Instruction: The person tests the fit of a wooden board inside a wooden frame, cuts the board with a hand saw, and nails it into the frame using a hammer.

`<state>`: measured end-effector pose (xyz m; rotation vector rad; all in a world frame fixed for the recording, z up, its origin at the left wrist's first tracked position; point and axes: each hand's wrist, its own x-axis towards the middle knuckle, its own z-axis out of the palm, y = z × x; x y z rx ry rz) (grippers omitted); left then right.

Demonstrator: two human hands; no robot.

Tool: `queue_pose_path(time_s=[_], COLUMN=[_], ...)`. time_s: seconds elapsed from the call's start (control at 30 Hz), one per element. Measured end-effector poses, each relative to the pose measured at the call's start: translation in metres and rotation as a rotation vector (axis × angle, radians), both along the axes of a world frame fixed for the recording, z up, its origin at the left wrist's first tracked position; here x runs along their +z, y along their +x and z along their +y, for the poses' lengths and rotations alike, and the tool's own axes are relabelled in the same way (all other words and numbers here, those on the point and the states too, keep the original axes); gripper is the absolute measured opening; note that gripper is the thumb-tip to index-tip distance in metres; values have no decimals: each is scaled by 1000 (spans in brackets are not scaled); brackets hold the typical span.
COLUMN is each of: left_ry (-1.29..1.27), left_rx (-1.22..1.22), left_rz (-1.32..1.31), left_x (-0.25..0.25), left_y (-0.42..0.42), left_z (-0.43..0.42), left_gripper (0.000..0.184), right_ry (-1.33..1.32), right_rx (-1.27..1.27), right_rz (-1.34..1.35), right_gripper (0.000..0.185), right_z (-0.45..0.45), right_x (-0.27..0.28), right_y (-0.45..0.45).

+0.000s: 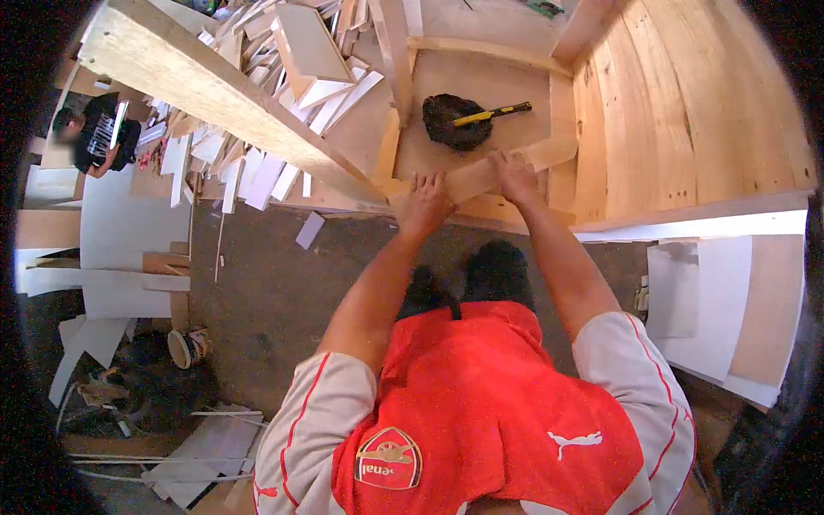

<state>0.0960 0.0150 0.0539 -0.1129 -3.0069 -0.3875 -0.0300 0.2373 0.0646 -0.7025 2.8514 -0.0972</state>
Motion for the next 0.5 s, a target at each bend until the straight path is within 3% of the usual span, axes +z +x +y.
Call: queue_pose_path(time_s=[0.13,0.3,0.37,0.43,0.5], left_ry=[43,139,97,99,99], left_rx=[47,110,113,53,45], left_rz=[-86,-265,-403,-200,-100], left_x=[-18,-38,25,-41,-59], left_y=[-23,-50,-51,-52,-59], left_z=[-8,-23,-16,-34,-40], left_gripper=[82,84,88,89,89], right_ry=[108,-87,-209,107,75], right_rx=[61,105,167,82,103], right_rz=[117,198,413,116,187], right_gripper=[57,54,51,55,58], right_z=[-2,-2,-4,-23,-21], right_x=[-23,-88,-119,-24,-33], right_y=[-17,-49,-52,-39,-50])
